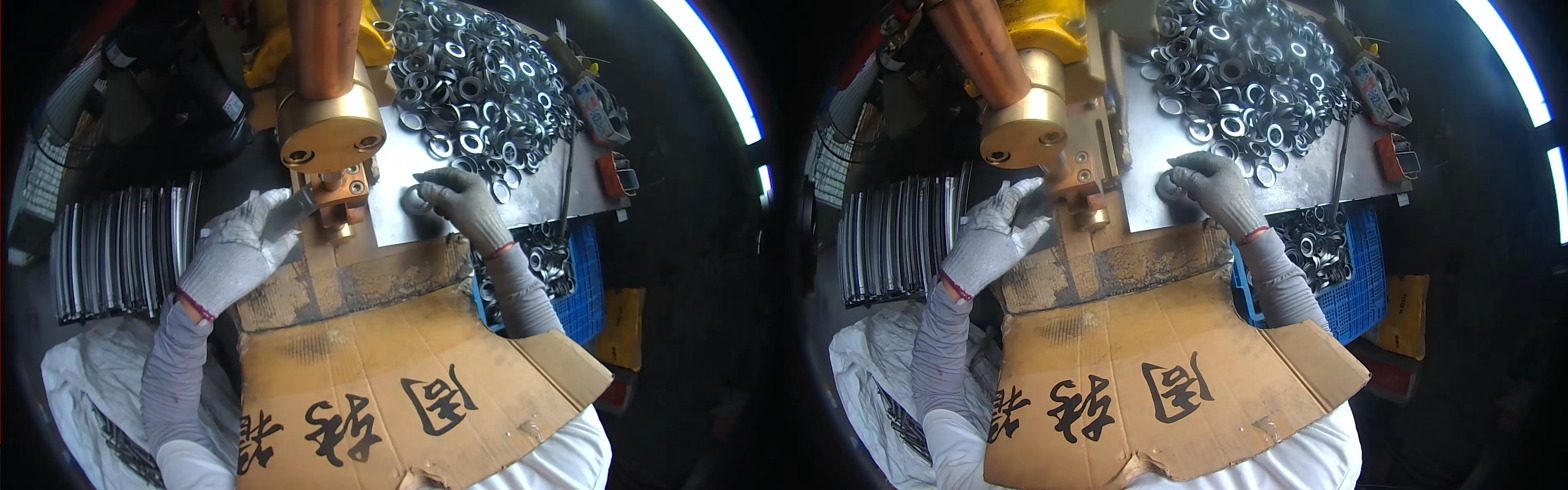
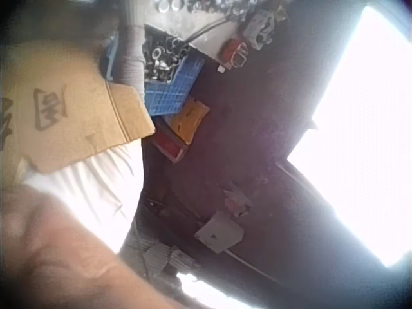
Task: Use a spot welding machine to attach metal rings to the ends of cylindrical metal tubes.
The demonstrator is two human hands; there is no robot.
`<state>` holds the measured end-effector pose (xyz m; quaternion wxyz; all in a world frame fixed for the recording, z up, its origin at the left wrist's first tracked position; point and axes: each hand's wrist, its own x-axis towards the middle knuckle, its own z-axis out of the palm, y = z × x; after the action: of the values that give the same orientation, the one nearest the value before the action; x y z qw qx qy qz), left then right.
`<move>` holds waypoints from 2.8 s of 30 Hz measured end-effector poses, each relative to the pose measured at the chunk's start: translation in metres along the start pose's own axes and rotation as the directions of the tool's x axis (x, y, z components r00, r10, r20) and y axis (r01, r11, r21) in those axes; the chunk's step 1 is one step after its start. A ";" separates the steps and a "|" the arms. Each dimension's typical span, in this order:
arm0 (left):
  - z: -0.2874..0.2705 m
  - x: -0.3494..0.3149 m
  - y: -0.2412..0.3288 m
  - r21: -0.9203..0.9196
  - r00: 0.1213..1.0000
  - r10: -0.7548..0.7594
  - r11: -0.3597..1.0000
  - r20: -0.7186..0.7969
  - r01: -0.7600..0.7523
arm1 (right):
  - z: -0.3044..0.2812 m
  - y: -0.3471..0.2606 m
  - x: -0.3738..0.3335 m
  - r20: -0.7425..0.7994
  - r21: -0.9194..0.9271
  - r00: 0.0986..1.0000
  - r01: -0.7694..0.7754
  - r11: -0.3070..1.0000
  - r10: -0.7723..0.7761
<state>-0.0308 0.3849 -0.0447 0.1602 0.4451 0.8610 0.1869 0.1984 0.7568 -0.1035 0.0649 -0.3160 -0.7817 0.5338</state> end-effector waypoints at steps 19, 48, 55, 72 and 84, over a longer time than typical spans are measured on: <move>-0.018 0.037 0.018 0.491 0.955 0.170 0.827 0.243 -0.272 | 0.017 -0.035 -0.011 0.271 -0.159 0.921 0.330 0.931 -0.280; -0.020 0.056 0.010 0.472 0.908 0.315 0.779 0.275 -0.413 | 0.062 -0.051 -0.009 0.328 0.005 0.804 0.524 0.851 -0.497; -0.062 0.072 -0.001 -0.219 0.909 0.105 0.975 0.402 -0.016 | 0.065 -0.056 -0.013 0.289 -0.006 0.772 0.592 0.806 -0.566; -0.053 0.043 0.016 0.253 0.949 0.095 0.952 0.299 -0.175 | 0.060 -0.051 -0.010 0.315 0.027 0.805 0.521 0.853 -0.502; -0.040 0.043 0.020 0.404 0.946 0.043 0.897 0.322 -0.178 | 0.060 -0.058 -0.001 0.343 0.016 0.790 0.536 0.844 -0.509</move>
<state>-0.0585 0.4238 -0.0047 0.1785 0.5413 0.8188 -0.0686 0.1478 0.6949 -0.0776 0.0636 0.0050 -0.8589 0.5081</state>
